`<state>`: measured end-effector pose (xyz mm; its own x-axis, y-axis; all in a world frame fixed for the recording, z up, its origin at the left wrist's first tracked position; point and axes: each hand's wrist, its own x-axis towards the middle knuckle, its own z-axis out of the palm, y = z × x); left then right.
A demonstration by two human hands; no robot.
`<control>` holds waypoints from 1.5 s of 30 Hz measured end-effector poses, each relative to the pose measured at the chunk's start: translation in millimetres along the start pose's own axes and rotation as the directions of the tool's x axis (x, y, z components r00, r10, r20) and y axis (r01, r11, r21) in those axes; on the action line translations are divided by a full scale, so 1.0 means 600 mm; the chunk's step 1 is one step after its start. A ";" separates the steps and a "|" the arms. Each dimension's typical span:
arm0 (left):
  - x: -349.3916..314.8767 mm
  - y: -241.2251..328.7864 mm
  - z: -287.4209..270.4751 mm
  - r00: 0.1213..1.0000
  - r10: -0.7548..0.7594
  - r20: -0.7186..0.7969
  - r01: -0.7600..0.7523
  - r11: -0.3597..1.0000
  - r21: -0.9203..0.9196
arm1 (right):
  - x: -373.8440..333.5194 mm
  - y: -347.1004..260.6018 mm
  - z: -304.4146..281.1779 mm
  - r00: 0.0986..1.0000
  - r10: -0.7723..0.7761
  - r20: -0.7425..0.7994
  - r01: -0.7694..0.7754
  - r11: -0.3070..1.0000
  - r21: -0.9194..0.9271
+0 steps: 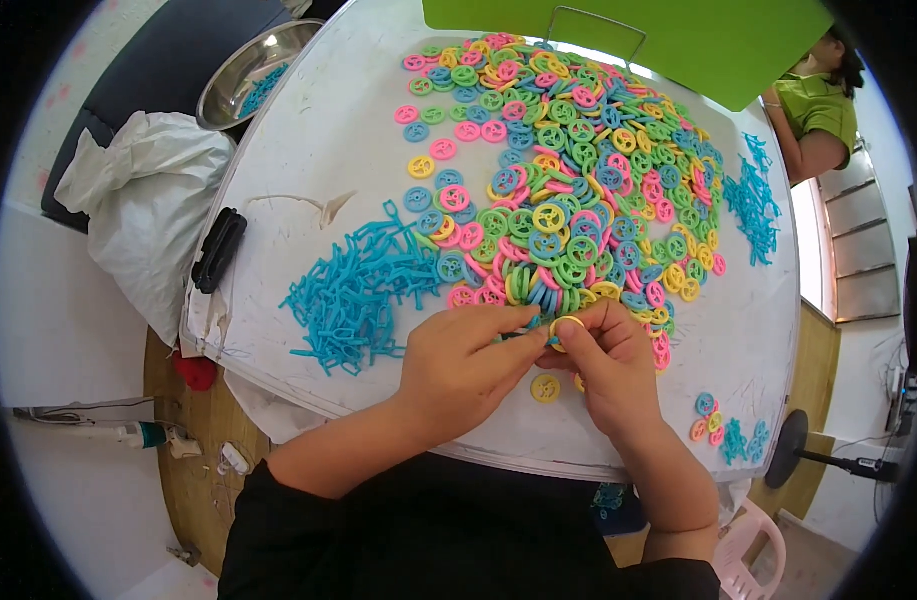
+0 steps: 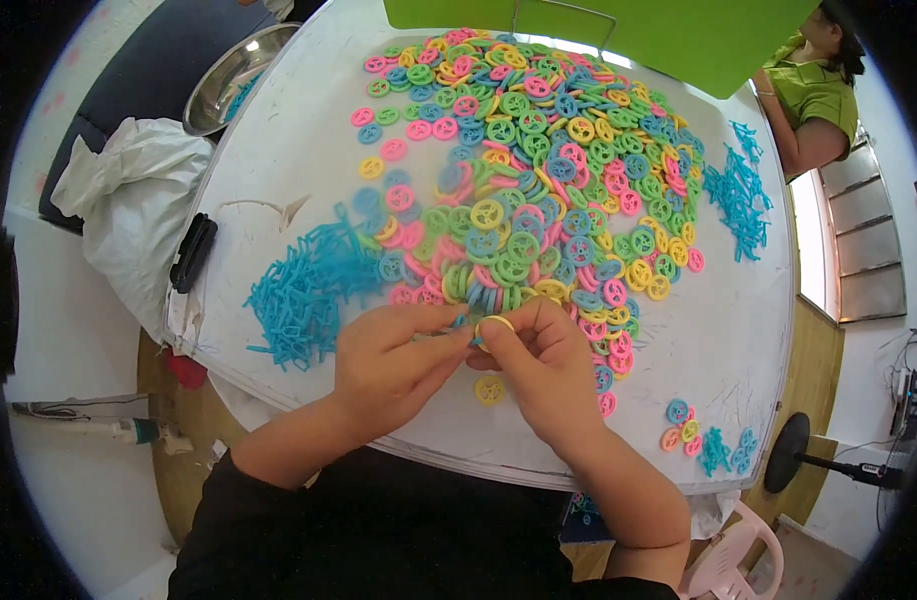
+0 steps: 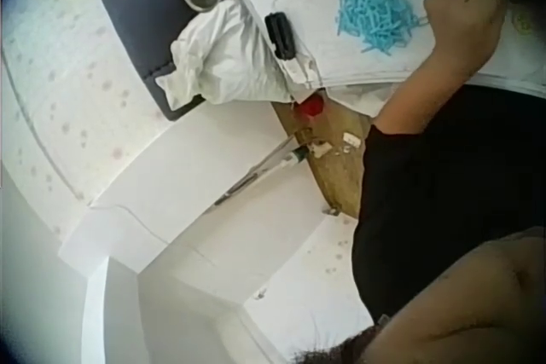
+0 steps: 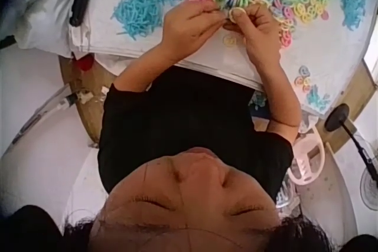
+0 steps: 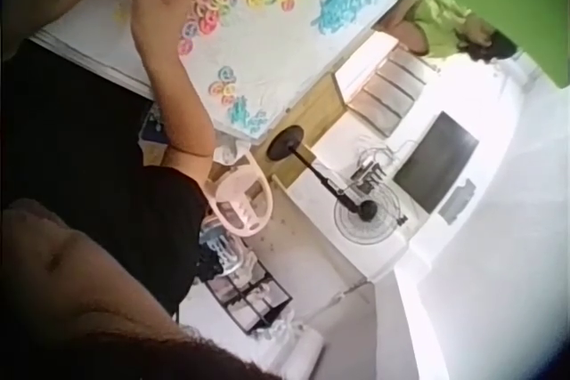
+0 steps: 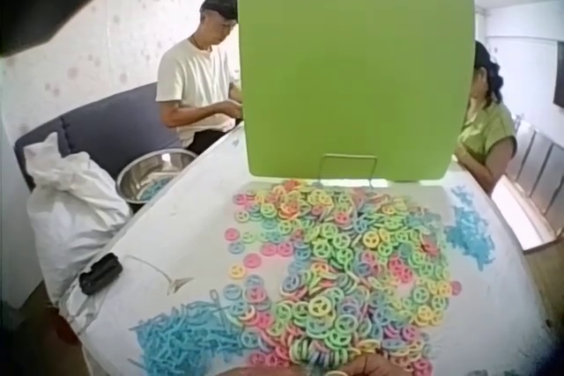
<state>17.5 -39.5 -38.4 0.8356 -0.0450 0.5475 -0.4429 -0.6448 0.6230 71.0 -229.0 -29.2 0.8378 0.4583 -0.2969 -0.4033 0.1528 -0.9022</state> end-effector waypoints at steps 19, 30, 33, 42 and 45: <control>-0.004 -0.018 -0.010 0.993 -0.075 0.096 0.091 0.980 -0.174 | -0.011 -0.045 -0.002 0.849 -0.387 0.361 0.524 0.522 -0.673; 0.000 0.004 -0.012 0.974 -0.173 0.145 0.185 0.980 -0.077 | -0.023 -0.047 -0.004 0.891 -0.310 0.330 0.442 0.436 -0.784; -0.002 0.004 -0.008 0.980 -0.155 0.126 0.166 0.983 -0.083 | -0.020 -0.049 -0.013 0.993 -0.007 0.114 0.059 0.884 -0.463; 0.005 0.013 -0.094 0.991 -0.127 -0.037 0.124 0.989 -0.086 | -0.015 -0.034 -0.013 0.928 -0.306 0.214 0.370 0.832 -0.413; -0.060 -0.008 -0.222 0.949 -0.316 0.007 0.209 0.610 -0.764 | -0.015 -0.030 -0.023 0.933 -0.346 0.104 0.358 0.846 -0.395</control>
<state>-53.8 66.7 13.0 0.9350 0.1563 0.3184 -0.3440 0.1801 0.9215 75.8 -248.3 -14.5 0.8824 0.4655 0.0676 0.1038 -0.0526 -0.9932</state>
